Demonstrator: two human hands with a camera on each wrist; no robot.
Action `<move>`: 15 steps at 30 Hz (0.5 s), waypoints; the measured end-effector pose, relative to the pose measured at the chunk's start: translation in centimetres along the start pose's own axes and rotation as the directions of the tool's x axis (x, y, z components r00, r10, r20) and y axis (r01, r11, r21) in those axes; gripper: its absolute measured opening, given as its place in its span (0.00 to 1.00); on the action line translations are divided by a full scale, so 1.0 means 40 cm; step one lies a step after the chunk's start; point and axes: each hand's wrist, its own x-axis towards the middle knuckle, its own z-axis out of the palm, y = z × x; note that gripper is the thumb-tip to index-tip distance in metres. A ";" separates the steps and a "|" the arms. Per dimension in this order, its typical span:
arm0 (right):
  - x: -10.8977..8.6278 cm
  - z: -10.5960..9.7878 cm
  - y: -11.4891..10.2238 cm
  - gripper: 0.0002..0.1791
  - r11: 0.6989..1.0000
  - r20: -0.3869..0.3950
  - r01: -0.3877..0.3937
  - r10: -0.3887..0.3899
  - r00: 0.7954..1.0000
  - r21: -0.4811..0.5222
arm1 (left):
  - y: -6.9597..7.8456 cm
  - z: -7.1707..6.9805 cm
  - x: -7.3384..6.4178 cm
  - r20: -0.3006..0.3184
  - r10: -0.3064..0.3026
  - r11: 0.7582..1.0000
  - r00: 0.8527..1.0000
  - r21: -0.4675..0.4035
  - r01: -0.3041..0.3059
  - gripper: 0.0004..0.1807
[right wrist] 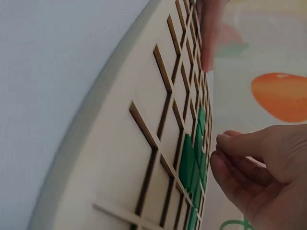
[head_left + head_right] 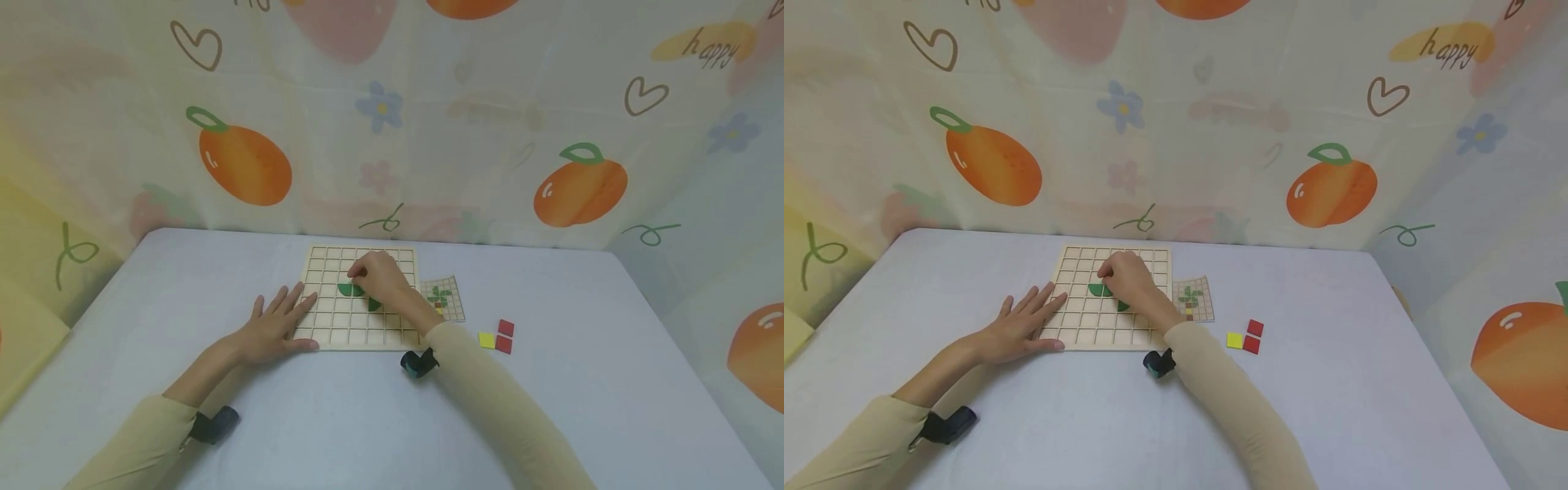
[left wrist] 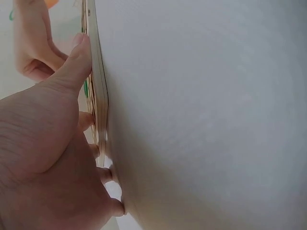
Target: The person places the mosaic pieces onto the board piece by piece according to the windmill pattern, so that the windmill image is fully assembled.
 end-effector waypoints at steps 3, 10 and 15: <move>-0.008 -0.018 0.007 0.09 1.000 -0.002 0.018 -0.018 1.000 -0.005 | 0.004 -0.002 0.000 -0.004 0.002 1.000 1.000 0.002 -0.002 0.51; -0.042 -0.059 0.023 0.08 0.999 -0.003 0.045 -0.045 0.999 -0.010 | 0.003 0.000 0.002 -0.001 0.005 1.000 1.000 0.004 -0.005 0.51; -0.078 -0.075 0.044 0.08 0.999 0.011 0.036 -0.035 0.999 -0.029 | 0.002 0.003 0.003 -0.004 0.003 1.000 1.000 0.008 -0.003 0.51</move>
